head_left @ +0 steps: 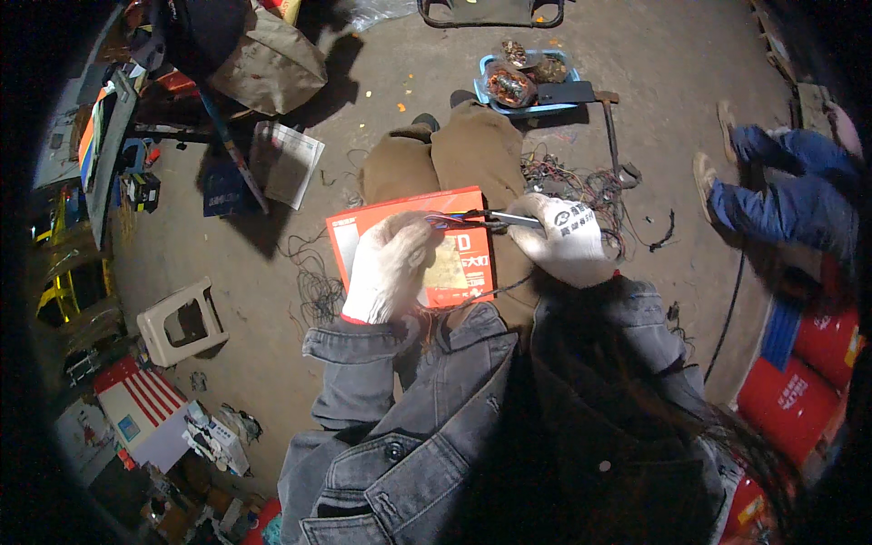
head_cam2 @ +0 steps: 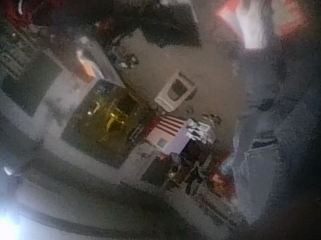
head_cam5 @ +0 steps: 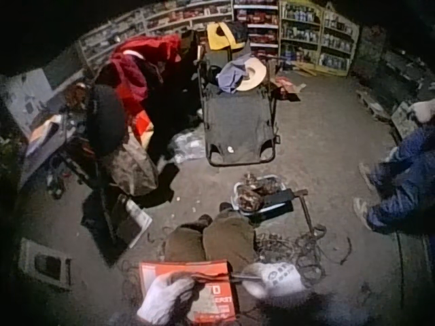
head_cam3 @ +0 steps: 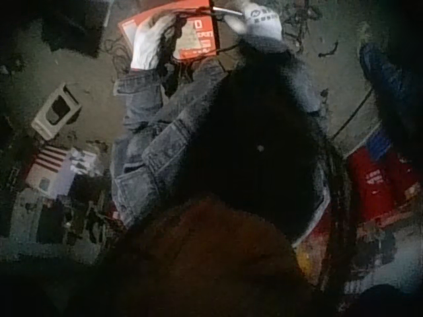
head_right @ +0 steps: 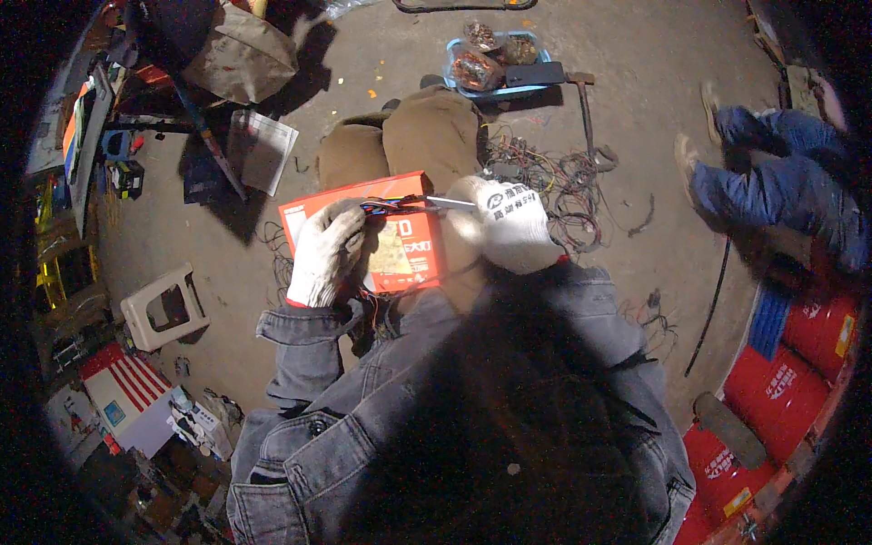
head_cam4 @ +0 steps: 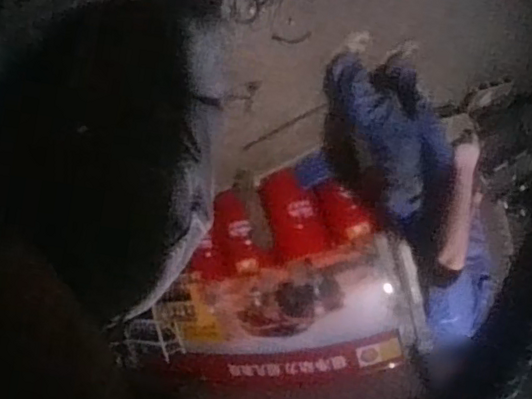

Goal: The person sits on the floor and uses pliers to strip insulation from several multi-colored wires. They repeatedly cut, pull, and twist the wire ends while working over a red box.

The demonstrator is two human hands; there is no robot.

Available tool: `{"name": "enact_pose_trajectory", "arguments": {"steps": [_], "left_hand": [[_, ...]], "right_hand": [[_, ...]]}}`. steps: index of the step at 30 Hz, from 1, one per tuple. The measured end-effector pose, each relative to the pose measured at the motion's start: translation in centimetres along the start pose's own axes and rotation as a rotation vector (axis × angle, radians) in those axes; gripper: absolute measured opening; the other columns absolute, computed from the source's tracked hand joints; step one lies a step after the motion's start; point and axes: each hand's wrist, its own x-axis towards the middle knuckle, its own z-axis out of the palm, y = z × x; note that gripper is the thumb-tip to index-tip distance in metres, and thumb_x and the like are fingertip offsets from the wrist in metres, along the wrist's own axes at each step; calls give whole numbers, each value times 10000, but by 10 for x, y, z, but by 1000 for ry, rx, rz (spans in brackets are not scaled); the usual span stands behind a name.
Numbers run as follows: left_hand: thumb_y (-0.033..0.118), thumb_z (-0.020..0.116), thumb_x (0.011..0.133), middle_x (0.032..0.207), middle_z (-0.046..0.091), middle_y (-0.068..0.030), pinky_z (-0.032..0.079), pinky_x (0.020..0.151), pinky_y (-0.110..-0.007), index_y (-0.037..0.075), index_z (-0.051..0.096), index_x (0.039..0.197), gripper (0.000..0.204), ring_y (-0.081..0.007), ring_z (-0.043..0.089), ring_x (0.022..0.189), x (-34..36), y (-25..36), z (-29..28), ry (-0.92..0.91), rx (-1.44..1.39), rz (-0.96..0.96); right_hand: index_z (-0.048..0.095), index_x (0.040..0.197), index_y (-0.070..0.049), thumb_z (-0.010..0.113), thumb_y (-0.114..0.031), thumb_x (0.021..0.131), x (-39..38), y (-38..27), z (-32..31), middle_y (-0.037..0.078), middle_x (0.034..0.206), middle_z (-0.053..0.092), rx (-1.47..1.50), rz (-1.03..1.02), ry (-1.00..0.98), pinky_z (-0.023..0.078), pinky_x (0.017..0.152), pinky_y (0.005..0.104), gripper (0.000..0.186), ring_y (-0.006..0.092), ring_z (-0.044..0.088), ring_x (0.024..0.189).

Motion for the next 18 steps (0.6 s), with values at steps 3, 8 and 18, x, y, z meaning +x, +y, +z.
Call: {"name": "enact_pose_trajectory", "arguments": {"steps": [3,8,18], "left_hand": [[107,633,1012,862,626,-16,394,628,-235,-65,651,1144,217,-78,494,699,0,1,4,-16,-23,0],[117,643,1008,822,577,14,375,617,-232,-60,653,1116,207,-66,466,683,0,0,5,-3,-73,-1],[114,630,1020,798,545,28,359,590,-237,-68,638,1072,190,-60,463,668,-1,5,1,-19,58,-51]], "right_hand": [[745,954,-89,755,-247,865,-6,-2,-1,147,856,731,117,-87,107,579,706,445,182,369,722,801],[753,1036,-39,745,-140,852,-3,-10,-8,157,927,750,209,-18,70,579,756,396,210,315,741,841],[698,1234,-32,681,-207,950,20,-15,-9,192,1152,750,269,169,71,585,899,406,334,316,750,1037]]}}
